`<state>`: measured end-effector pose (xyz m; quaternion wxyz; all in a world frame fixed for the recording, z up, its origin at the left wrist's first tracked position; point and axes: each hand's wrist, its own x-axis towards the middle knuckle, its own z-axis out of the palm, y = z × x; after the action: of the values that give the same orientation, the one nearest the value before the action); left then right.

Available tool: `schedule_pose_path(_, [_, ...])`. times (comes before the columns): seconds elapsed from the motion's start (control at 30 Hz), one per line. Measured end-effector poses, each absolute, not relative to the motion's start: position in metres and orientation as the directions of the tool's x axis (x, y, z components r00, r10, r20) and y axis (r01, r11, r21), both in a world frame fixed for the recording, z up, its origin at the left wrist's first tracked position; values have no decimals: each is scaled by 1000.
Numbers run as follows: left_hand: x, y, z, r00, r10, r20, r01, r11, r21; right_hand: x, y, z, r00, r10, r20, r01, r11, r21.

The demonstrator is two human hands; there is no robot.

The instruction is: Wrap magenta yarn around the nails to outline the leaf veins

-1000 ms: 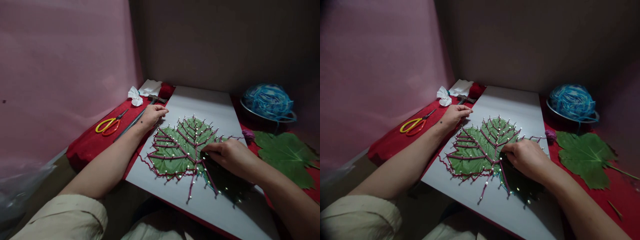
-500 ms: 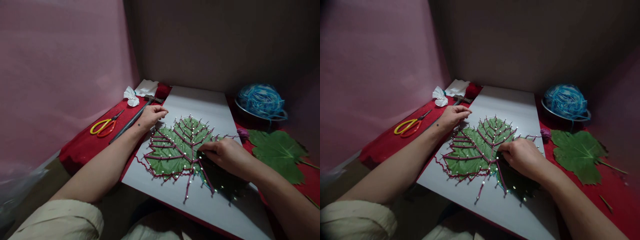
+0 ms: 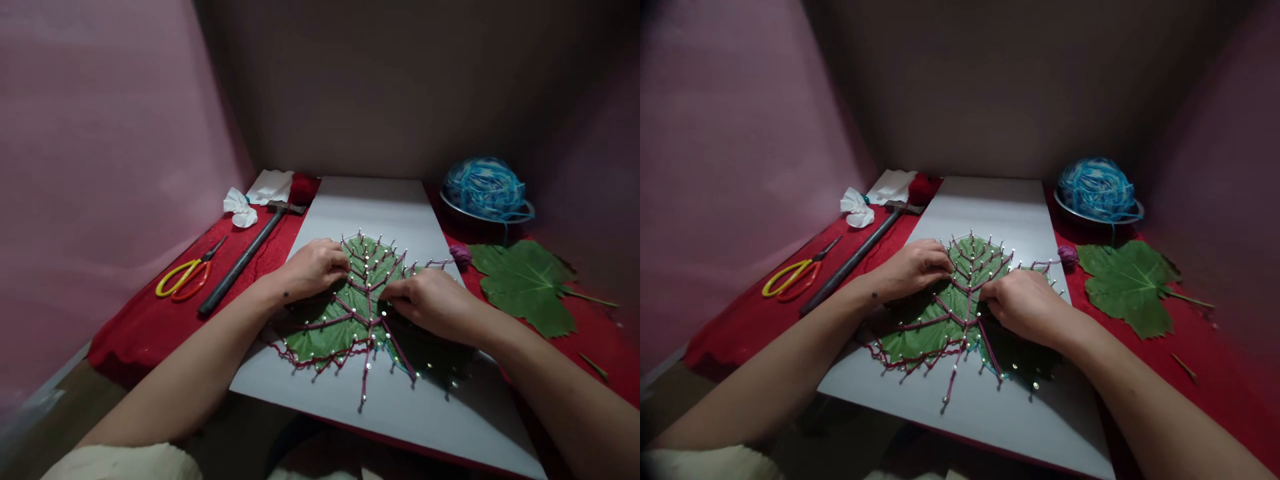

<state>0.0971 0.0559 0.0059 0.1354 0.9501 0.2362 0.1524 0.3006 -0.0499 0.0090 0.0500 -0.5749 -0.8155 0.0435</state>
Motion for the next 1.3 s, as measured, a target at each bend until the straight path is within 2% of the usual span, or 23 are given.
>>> schedule_pose_path(0.2, [103,57,8,889,439,128,398,-881,255,299,-50,11,-340,940,23,932,340,-125])
schedule_pose_path(0.4, [110,54,13,911,409,50,403,-910,101,299,-51,11,-332,943,37,939,334,-82])
schedule_pose_path(0.63, [122,47,13,911,411,12,411,-908,-80,297,-51,14,-317,948,3,943,316,-102])
schedule_pose_path(0.77, [122,47,9,909,416,18,416,-907,-72,298,-51,15,-300,954,6,945,298,-136])
schedule_pose_path(1.0, [115,49,2,906,414,92,420,-906,-58,298,-47,12,-227,974,4,933,219,-286])
schedule_pose_path(1.3, [112,46,5,897,435,76,435,-900,22,294,-50,9,-179,981,80,921,195,-336])
